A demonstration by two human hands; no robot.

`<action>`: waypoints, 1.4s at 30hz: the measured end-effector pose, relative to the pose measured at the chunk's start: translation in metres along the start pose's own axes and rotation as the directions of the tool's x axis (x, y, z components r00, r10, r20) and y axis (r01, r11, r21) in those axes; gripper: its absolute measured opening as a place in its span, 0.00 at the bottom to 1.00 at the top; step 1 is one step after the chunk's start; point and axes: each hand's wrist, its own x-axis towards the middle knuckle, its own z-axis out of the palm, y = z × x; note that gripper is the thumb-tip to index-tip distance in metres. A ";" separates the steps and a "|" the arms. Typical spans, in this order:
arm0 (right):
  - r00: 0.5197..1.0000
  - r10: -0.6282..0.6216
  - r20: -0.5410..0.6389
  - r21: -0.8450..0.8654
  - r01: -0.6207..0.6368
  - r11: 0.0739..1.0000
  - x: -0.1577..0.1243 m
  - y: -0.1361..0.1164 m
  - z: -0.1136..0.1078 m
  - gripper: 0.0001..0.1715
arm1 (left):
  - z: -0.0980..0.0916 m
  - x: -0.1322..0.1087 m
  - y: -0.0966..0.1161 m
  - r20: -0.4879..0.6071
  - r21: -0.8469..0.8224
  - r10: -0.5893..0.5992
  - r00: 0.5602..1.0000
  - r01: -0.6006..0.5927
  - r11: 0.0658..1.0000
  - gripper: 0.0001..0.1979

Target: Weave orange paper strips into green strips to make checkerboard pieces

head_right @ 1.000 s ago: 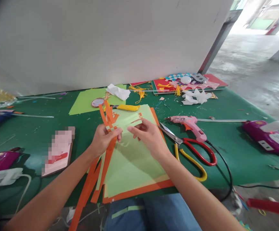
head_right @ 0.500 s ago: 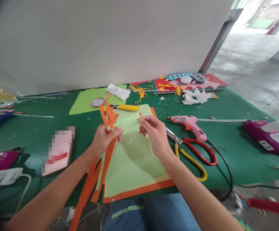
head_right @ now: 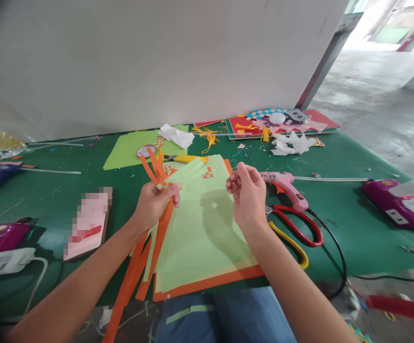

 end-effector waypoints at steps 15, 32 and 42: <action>0.883 0.231 0.408 -0.524 0.019 0.852 -0.022 0.014 0.011 0.13 | 0.002 -0.001 0.002 0.215 0.013 -0.075 0.974 0.074 0.997 0.13; 0.825 0.213 0.523 -0.420 0.032 0.907 -0.025 0.010 0.014 0.14 | 0.004 -0.005 0.002 0.255 0.093 -0.126 0.959 0.105 0.990 0.13; 0.945 0.147 0.293 -0.384 -0.025 0.923 -0.016 0.010 0.008 0.13 | 0.003 -0.003 0.002 0.267 0.040 -0.143 0.953 0.138 0.990 0.11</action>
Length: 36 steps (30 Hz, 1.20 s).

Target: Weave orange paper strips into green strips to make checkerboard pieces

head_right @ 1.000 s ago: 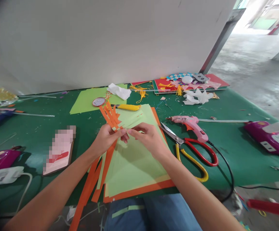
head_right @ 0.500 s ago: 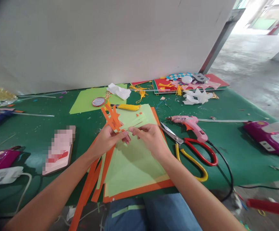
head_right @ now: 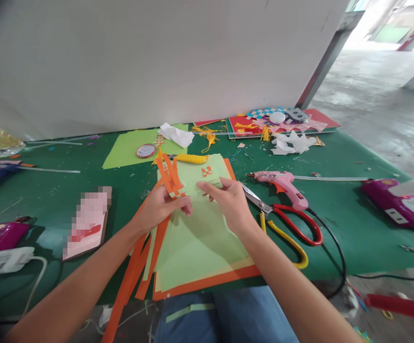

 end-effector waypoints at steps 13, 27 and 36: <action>0.946 -0.149 -0.286 0.184 0.207 0.961 0.011 -0.010 -0.020 0.17 | -0.004 0.005 -0.003 -0.204 -0.051 0.046 0.978 -0.058 0.997 0.13; 0.916 -0.380 -0.129 -0.982 -0.171 -0.079 -0.028 -0.039 -0.142 0.19 | -0.001 0.007 -0.003 -0.345 -0.189 -0.121 0.931 0.058 0.980 0.14; 0.968 -0.082 -0.237 -0.951 -0.249 -0.181 -0.020 -0.026 -0.179 0.22 | -0.001 0.008 -0.005 -0.298 -0.217 -0.121 0.947 0.056 0.975 0.13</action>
